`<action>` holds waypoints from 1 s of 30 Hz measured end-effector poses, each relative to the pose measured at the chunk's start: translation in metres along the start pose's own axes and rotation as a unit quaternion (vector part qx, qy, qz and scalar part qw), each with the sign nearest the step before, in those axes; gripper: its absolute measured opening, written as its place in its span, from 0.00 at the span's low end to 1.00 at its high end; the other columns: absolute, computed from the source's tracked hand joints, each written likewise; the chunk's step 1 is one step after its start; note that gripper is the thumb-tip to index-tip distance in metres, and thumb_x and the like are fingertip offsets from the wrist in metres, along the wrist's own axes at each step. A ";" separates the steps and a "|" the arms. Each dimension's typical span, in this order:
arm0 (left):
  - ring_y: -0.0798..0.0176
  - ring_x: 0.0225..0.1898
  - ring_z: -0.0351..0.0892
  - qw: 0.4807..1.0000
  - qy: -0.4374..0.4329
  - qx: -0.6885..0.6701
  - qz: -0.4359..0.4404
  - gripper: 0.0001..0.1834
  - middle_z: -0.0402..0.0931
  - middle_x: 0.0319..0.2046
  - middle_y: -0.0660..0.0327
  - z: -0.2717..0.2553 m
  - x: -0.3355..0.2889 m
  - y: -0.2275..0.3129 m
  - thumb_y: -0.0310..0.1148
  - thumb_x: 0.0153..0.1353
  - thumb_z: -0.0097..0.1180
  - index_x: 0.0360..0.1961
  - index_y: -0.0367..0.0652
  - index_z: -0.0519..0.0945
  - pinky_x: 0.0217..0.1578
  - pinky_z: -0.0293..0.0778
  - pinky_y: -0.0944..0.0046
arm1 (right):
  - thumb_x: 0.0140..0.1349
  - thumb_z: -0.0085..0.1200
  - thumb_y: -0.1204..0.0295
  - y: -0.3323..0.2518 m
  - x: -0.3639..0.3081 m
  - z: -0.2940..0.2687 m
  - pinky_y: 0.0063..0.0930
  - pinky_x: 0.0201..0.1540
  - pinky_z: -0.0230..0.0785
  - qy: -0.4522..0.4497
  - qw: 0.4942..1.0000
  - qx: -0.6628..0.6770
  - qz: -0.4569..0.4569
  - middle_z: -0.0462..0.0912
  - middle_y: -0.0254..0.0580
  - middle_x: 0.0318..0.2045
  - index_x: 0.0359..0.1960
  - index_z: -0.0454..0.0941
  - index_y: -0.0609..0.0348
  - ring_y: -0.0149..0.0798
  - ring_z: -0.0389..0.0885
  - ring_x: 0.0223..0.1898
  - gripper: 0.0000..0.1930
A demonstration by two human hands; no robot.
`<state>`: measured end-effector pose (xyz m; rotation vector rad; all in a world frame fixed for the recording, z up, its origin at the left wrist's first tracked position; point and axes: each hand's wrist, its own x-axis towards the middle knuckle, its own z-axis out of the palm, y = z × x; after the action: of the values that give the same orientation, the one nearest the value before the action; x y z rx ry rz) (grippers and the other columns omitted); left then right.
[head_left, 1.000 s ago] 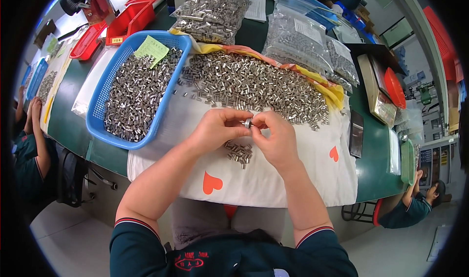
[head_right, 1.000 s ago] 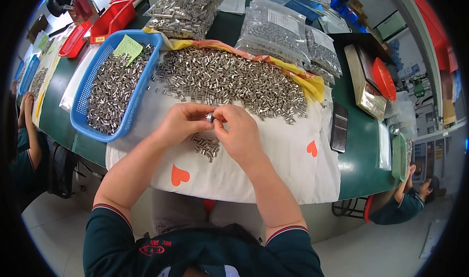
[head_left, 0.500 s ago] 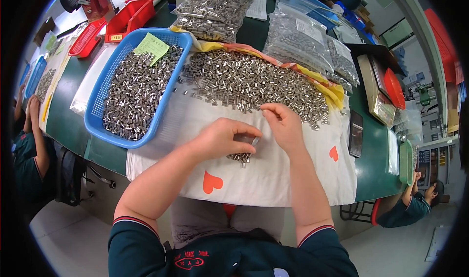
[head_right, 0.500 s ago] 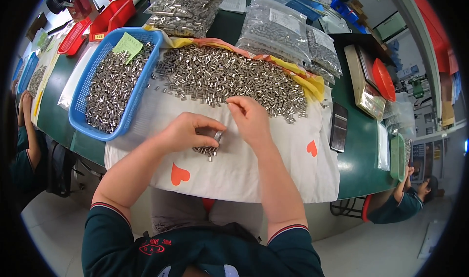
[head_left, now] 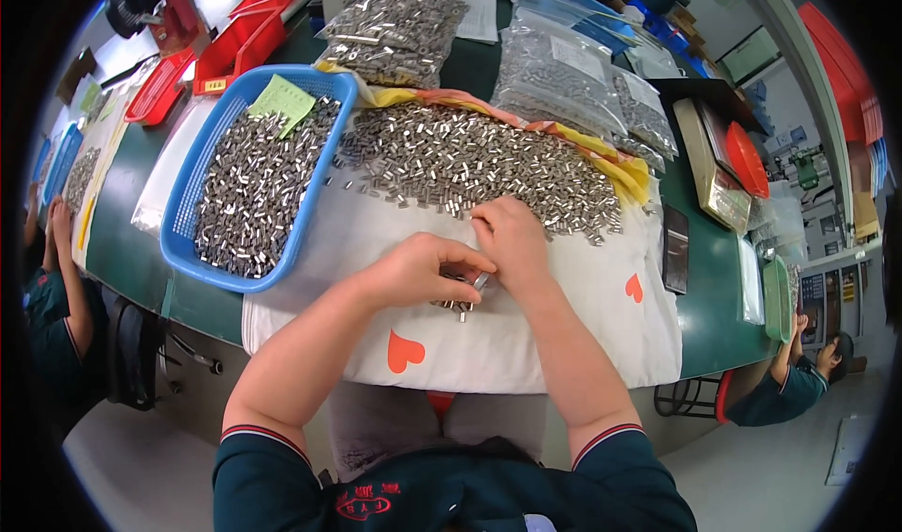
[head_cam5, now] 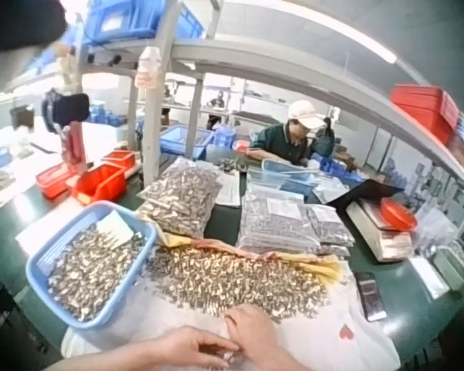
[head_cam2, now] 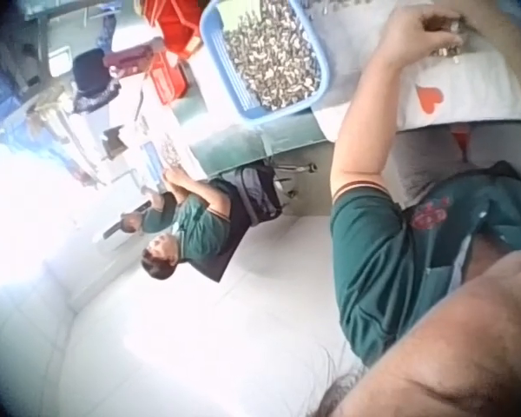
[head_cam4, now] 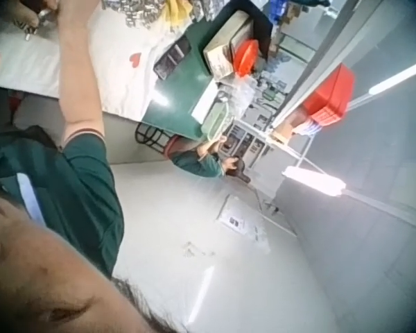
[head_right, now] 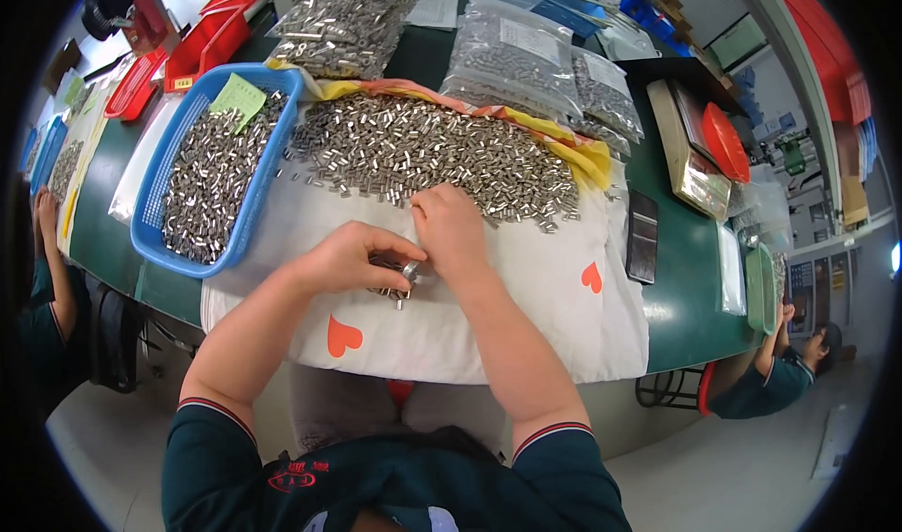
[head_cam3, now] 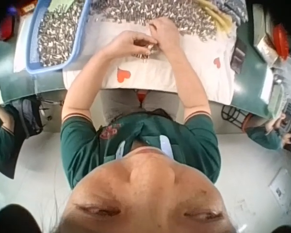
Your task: Sorting and inspecting small metal hardware components at an industrial workbench.
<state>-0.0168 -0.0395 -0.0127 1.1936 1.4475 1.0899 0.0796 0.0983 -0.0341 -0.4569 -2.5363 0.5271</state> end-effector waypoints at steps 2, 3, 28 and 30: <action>0.77 0.32 0.72 1.000 -0.002 0.004 -0.005 0.19 0.78 0.31 0.66 0.000 0.000 -0.003 0.26 0.45 0.64 0.42 0.40 0.78 0.35 0.71 0.73 | 0.47 0.53 0.75 0.002 -0.002 0.002 0.33 0.35 0.67 0.001 1.000 -0.008 -0.011 0.74 0.40 0.25 0.25 0.77 0.57 0.42 0.73 0.32 0.04; 0.77 0.33 0.72 1.000 0.002 0.004 -0.014 0.19 0.77 0.31 0.67 0.000 0.000 -0.005 0.24 0.45 0.64 0.42 0.39 0.77 0.35 0.71 0.73 | 0.47 0.53 0.74 0.004 -0.004 0.003 0.32 0.35 0.67 -0.005 1.000 -0.012 -0.025 0.75 0.39 0.25 0.26 0.77 0.58 0.42 0.74 0.32 0.04; 0.75 0.34 0.74 0.977 0.165 -0.133 -0.015 0.20 0.77 0.33 0.63 -0.002 0.008 -0.016 0.23 0.50 0.58 0.46 0.35 0.73 0.35 0.71 0.75 | 0.47 0.55 0.78 -0.024 -0.015 -0.036 0.21 0.30 0.67 -0.036 0.982 0.182 0.023 0.78 0.36 0.25 0.26 0.76 0.63 0.30 0.75 0.26 0.04; 0.75 0.34 0.74 0.978 0.150 -0.146 -0.019 0.20 0.77 0.34 0.63 -0.003 0.006 -0.017 0.24 0.50 0.58 0.46 0.35 0.73 0.35 0.71 0.75 | 0.48 0.54 0.76 -0.022 -0.016 -0.036 0.24 0.28 0.68 -0.040 0.977 0.210 0.026 0.77 0.38 0.25 0.26 0.75 0.62 0.33 0.76 0.25 0.04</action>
<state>-0.0231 -0.0357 -0.0297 0.8164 1.4627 1.4474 0.1070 0.0825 -0.0017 -0.3494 -2.3968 1.0907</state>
